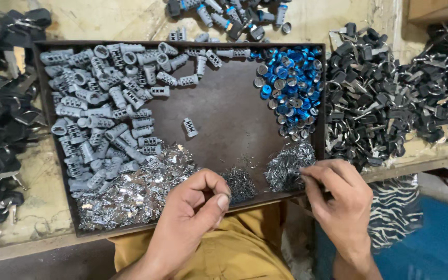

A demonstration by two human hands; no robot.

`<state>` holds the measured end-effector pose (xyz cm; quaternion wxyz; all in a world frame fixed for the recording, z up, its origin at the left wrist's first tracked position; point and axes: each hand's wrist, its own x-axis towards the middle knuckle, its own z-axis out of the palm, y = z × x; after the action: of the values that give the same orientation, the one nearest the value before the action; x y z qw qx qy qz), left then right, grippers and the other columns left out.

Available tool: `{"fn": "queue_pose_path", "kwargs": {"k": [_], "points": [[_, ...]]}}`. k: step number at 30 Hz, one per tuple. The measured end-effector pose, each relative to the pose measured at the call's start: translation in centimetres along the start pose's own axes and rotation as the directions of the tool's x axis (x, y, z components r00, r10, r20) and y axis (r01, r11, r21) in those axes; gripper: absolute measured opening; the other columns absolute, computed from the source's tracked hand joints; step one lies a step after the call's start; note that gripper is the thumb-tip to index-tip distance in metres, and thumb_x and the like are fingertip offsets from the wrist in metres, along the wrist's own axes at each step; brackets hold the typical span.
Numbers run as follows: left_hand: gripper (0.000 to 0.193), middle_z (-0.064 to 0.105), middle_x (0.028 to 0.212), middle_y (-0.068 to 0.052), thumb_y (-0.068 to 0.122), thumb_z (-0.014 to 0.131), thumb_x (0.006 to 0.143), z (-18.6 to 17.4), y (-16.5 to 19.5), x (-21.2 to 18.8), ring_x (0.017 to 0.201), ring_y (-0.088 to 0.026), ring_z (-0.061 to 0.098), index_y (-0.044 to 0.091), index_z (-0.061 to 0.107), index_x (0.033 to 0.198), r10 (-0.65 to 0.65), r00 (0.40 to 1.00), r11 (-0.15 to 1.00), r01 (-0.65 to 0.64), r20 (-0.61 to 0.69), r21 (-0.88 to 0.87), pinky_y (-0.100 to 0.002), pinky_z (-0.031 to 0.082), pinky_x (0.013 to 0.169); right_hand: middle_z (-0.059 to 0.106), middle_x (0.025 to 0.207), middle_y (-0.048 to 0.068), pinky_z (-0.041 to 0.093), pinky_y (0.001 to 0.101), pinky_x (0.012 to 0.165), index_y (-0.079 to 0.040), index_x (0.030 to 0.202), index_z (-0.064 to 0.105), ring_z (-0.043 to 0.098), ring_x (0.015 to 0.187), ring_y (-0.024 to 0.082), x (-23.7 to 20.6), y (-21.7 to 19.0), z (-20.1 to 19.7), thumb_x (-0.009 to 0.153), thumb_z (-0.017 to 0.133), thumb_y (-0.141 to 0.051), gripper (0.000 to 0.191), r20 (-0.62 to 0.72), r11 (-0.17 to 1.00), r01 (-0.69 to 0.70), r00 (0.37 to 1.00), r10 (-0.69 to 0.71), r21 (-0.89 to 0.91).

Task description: The person sits at a workbench assembling lock plug components. They pick a gray cylindrical plug housing from a tray, insert a small metal pin or key part into it, press a blue cap onto the end, and place the finished assembly back on the tray, repeating this cycle continuously.

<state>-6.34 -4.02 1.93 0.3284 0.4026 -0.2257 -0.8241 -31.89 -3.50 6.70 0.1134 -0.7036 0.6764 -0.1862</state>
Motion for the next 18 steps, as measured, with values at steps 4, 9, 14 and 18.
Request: {"fn": "queue_pose_path", "kwargs": {"k": [4, 9, 14, 18], "points": [[0.003, 0.05, 0.075, 0.001, 0.004, 0.058, 0.096, 0.2, -0.3, 0.5, 0.063, -0.006, 0.042, 0.002, 0.057, 0.095, 0.027, 1.0, 0.99, -0.025, 0.015, -0.136, -0.023, 0.034, 0.056, 0.072, 0.094, 0.009, 0.052, 0.0292, 0.069, -0.002, 0.096, 0.072, 0.072, 0.081, 0.022, 0.1, 1.8, -0.8, 0.084, 0.076, 0.001, 0.013, -0.016, 0.979, -0.097, 0.995, 0.102, 0.18], [0.004, 0.05, 0.083, -0.001, 0.001, 0.057, 0.095, 0.3, -1.1, 0.5, 0.067, -0.006, 0.041, 0.003, 0.055, 0.093, 0.073, 0.996, 0.994, -0.068, 0.052, -0.09, -0.023, 0.033, 0.058, 0.062, 0.085, 0.009, 0.046, 0.0299, 0.067, 0.001, 0.09, 0.06, 0.059, 0.073, 0.021, 0.2, 3.2, -1.0, 0.096, 0.065, -0.001, 0.008, -0.035, 0.973, -0.144, 0.988, 0.152, 0.181], [0.005, 0.048, 0.085, 0.002, 0.002, 0.061, 0.097, 1.3, -1.3, 0.3, 0.074, -0.005, 0.041, 0.003, 0.056, 0.095, 0.182, 0.974, 0.975, -0.196, 0.131, 0.104, -0.021, 0.034, 0.063, 0.058, 0.099, 0.012, 0.045, 0.0308, 0.074, -0.004, 0.104, 0.05, 0.052, 0.081, 0.019, -1.7, -0.1, 0.7, 0.106, 0.049, -0.006, 0.004, 0.015, 0.825, -0.012, 1.0, 0.005, 0.565], [0.006, 0.05, 0.077, 0.003, 0.008, 0.062, 0.098, 2.8, -1.5, -0.2, 0.064, -0.004, 0.042, 0.004, 0.058, 0.097, -0.006, 0.999, 0.981, 0.015, 0.044, -0.192, -0.021, 0.033, 0.055, 0.063, 0.104, 0.014, 0.053, 0.031, 0.079, -0.004, 0.108, 0.051, 0.062, 0.088, 0.019, -2.8, -4.5, 3.3, 0.101, 0.062, -0.008, 0.013, -0.04, 0.785, 0.138, 0.989, -0.143, 0.604]]}}
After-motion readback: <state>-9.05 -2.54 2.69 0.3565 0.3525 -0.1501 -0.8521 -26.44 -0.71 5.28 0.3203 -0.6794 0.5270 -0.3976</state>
